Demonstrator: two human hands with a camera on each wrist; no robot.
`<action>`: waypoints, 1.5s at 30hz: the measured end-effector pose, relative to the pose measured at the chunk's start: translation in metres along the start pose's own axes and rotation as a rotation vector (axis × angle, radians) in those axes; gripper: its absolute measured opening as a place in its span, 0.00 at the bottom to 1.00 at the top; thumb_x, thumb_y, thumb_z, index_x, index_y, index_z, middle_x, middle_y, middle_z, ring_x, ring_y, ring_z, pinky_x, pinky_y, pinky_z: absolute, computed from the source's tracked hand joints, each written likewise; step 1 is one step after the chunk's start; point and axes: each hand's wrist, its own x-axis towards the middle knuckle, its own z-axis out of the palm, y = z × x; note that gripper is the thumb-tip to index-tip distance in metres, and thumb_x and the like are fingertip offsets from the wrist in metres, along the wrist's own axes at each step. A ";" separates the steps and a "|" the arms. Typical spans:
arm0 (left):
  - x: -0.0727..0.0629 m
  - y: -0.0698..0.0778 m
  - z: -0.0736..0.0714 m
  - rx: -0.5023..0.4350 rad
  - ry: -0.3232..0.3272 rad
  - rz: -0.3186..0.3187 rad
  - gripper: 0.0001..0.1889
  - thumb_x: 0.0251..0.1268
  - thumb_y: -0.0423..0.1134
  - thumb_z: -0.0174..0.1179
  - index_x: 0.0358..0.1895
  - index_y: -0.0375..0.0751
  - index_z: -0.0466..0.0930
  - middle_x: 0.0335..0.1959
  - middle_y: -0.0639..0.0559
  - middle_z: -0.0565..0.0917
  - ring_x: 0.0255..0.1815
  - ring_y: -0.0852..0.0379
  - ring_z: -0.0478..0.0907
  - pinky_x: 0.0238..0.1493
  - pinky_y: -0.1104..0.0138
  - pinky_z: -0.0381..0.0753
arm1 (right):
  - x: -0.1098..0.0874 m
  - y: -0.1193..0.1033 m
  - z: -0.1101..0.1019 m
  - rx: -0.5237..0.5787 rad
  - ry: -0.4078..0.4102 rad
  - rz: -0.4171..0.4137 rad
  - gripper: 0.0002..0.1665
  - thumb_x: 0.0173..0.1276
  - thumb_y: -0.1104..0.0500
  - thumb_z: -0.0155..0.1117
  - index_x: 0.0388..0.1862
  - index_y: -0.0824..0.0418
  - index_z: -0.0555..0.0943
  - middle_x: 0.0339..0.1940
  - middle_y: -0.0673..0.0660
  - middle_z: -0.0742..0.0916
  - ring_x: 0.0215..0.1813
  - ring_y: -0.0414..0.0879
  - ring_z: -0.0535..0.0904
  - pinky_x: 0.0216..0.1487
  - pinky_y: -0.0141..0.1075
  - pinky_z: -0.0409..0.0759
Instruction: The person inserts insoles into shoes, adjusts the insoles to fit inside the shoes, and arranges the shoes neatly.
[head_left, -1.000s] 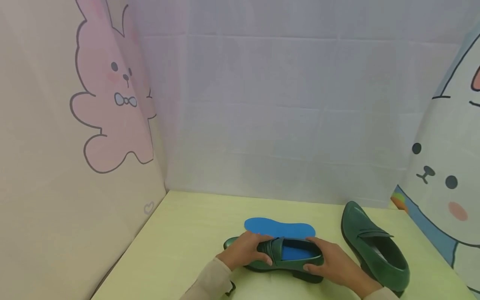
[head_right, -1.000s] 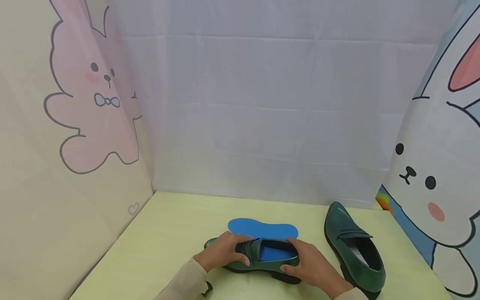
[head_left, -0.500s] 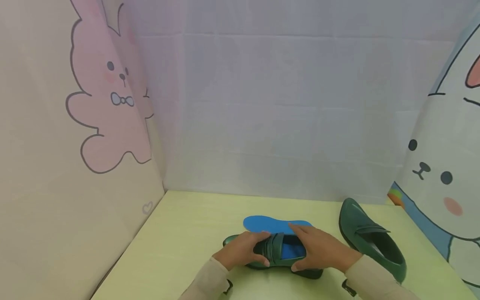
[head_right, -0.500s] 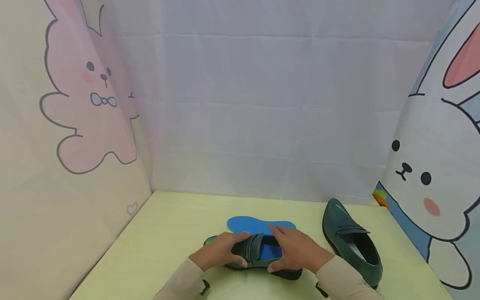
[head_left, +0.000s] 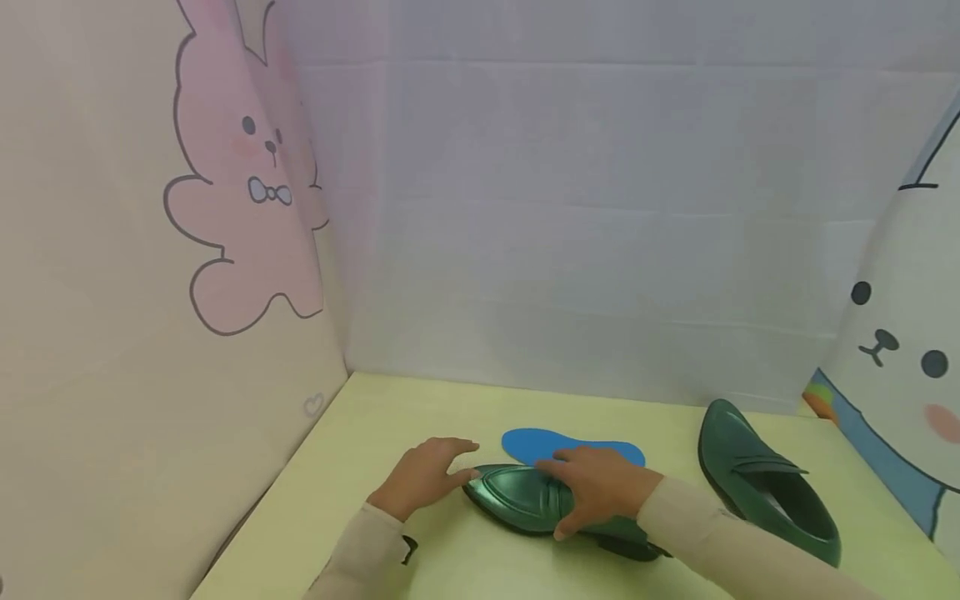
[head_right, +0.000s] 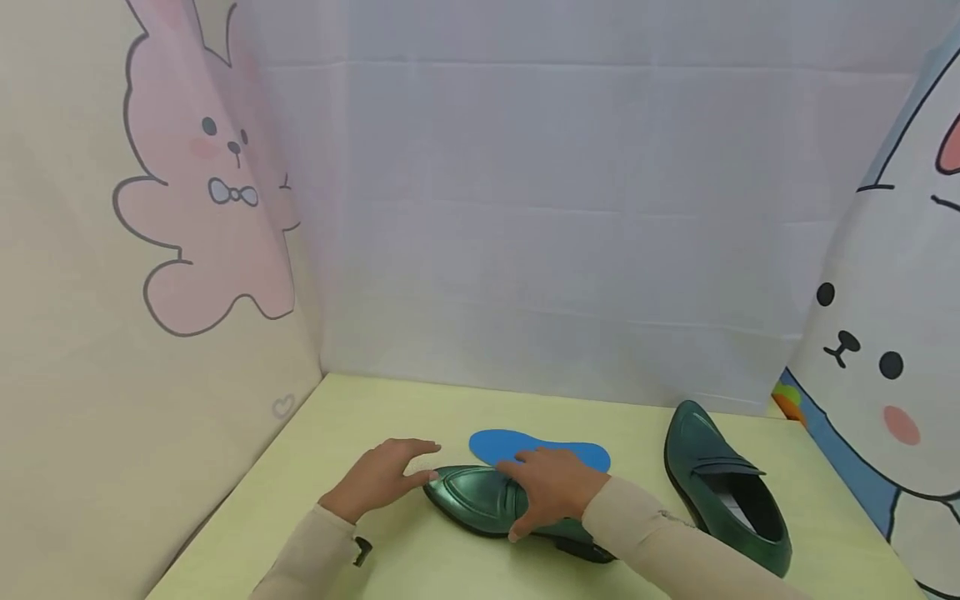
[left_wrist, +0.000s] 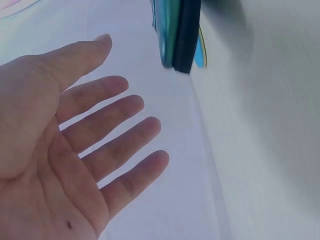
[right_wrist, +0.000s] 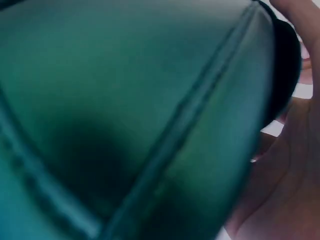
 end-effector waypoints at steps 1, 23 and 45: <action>-0.001 -0.002 -0.002 -0.001 0.007 -0.007 0.23 0.70 0.50 0.66 0.63 0.45 0.82 0.62 0.50 0.83 0.62 0.45 0.79 0.56 0.48 0.81 | 0.001 0.000 0.001 -0.011 -0.006 0.002 0.56 0.51 0.28 0.77 0.75 0.50 0.72 0.66 0.58 0.80 0.63 0.56 0.79 0.56 0.54 0.81; 0.000 -0.009 -0.005 -0.007 -0.001 -0.048 0.20 0.71 0.47 0.66 0.62 0.45 0.83 0.59 0.48 0.84 0.61 0.43 0.79 0.56 0.46 0.80 | -0.003 0.010 0.009 -0.020 -0.022 0.030 0.53 0.50 0.31 0.79 0.75 0.41 0.71 0.40 0.49 0.79 0.29 0.42 0.73 0.31 0.43 0.78; 0.005 -0.012 0.004 0.042 0.043 -0.003 0.16 0.74 0.42 0.62 0.60 0.43 0.84 0.56 0.48 0.86 0.56 0.46 0.83 0.52 0.50 0.83 | -0.024 0.024 -0.017 -0.056 0.071 0.077 0.52 0.52 0.30 0.76 0.73 0.48 0.74 0.47 0.55 0.84 0.35 0.50 0.81 0.38 0.51 0.82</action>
